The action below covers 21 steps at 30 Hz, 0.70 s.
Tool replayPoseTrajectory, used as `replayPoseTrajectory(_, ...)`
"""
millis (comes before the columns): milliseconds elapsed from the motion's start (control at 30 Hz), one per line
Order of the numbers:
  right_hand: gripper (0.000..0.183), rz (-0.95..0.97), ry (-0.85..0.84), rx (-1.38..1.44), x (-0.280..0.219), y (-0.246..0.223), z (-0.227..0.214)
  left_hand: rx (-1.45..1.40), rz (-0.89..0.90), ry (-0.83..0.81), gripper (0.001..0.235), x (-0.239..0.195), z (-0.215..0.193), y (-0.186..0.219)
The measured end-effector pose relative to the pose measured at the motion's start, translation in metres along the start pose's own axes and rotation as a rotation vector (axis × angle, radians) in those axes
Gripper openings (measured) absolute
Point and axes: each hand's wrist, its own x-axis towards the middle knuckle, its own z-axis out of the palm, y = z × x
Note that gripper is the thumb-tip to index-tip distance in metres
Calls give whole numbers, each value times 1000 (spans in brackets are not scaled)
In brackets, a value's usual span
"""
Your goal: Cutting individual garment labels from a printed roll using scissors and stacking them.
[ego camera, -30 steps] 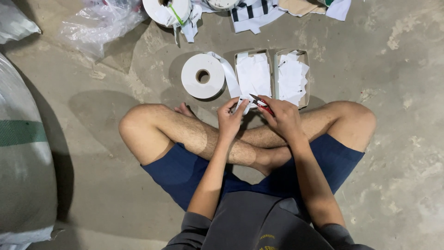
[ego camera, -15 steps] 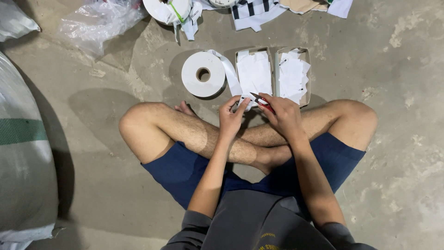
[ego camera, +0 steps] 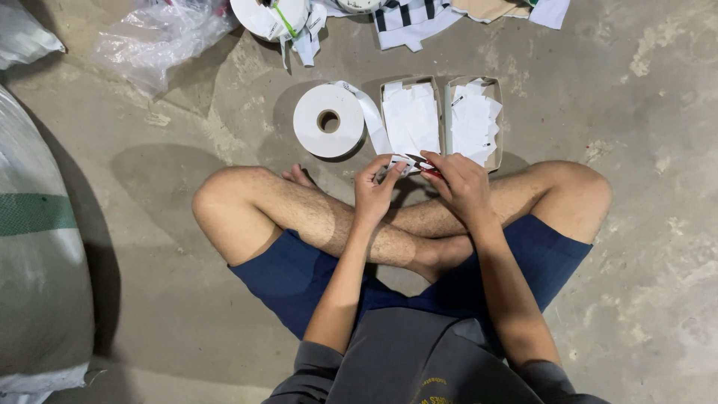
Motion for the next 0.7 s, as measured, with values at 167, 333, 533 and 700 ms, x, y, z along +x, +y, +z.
replayPoseTrajectory(167, 32, -7, -9, 12, -1, 2, 2, 9, -6, 1, 3, 0, 0, -6)
replayPoseTrajectory(333, 27, 40, -36, 82, -2, 3, 3, 18, -13, 2, 4, 0, -2, -5)
replayPoseTrajectory(533, 28, 230, 118, 133, -32, 32, 20, 16, 19, 19, 4, 2, -4, -6)
replayPoseTrajectory(700, 21, 505, 149, 704, -25, 14, 29, 110, 116, -51, 4, 4, -1, 1)
